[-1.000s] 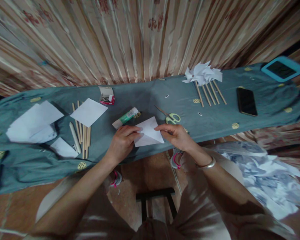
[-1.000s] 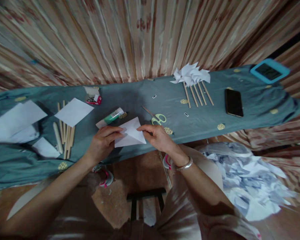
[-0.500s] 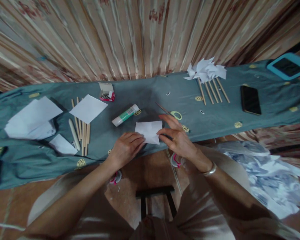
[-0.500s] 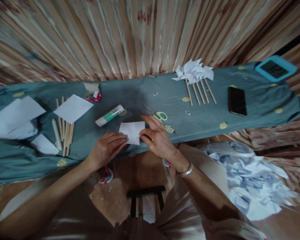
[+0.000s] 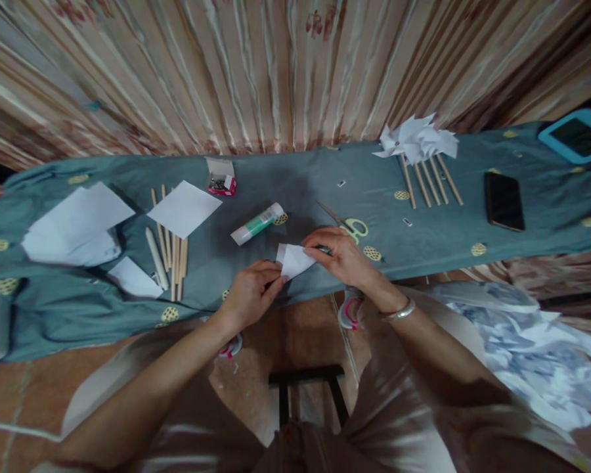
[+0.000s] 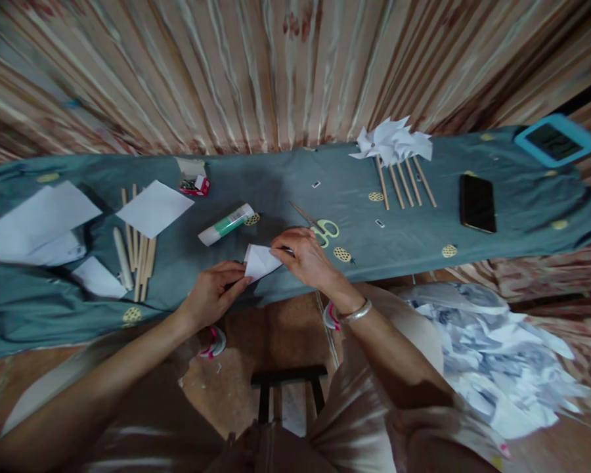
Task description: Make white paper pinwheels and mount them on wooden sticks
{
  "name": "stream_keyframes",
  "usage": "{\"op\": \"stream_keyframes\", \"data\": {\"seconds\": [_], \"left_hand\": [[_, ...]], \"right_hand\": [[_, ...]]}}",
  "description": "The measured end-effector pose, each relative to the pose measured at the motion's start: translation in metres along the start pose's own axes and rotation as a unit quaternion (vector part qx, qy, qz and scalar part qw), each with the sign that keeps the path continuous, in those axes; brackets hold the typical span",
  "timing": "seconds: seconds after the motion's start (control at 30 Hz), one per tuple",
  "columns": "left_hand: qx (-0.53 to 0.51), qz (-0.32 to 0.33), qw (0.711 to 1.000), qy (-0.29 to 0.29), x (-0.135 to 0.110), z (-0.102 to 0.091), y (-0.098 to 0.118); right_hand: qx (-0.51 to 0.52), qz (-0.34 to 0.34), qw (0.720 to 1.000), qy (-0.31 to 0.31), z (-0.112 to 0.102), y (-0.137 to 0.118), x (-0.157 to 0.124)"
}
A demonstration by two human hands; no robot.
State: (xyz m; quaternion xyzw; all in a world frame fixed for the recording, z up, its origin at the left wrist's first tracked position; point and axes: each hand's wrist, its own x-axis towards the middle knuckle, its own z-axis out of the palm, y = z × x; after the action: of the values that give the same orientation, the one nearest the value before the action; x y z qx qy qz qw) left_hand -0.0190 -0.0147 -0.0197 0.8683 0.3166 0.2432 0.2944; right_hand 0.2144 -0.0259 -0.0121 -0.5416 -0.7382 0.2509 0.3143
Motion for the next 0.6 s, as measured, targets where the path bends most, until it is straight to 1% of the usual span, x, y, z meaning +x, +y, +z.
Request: {"op": "stream_keyframes", "data": {"seconds": [0.13,0.2,0.27,0.33,0.37,0.4,0.47,0.53,0.6], "left_hand": [[-0.009,-0.034,0.999,-0.013,0.0,-0.002,-0.003],[-0.006,-0.048,0.999,0.006,-0.001,-0.004,-0.004],[0.023,-0.034,0.998,0.047,-0.002,-0.006,-0.003],[0.075,0.022,0.995,0.068,-0.004,-0.006,-0.002],[0.103,0.058,0.991,0.061,-0.005,-0.004,0.0],[0.127,0.092,0.987,0.042,-0.008,-0.001,0.002],[0.161,0.134,0.978,-0.011,-0.012,0.007,0.005],[0.184,0.145,0.971,-0.047,-0.018,0.016,0.008],[0.205,0.14,0.967,-0.063,-0.022,0.023,0.008]], "right_hand": [[-0.03,0.018,0.999,0.018,0.012,0.01,0.003],[-0.028,0.015,0.999,0.021,0.018,0.014,0.004],[-0.025,0.009,0.999,0.024,0.022,0.017,0.006],[-0.026,0.008,0.999,0.031,0.024,0.017,0.007],[-0.029,0.01,0.999,0.034,0.025,0.017,0.007],[-0.031,0.012,0.999,0.036,0.026,0.016,0.007],[-0.037,0.018,0.998,0.042,0.027,0.014,0.007],[-0.04,0.024,0.998,0.046,0.028,0.013,0.006],[-0.044,0.028,0.997,0.048,0.03,0.012,0.005]]}}
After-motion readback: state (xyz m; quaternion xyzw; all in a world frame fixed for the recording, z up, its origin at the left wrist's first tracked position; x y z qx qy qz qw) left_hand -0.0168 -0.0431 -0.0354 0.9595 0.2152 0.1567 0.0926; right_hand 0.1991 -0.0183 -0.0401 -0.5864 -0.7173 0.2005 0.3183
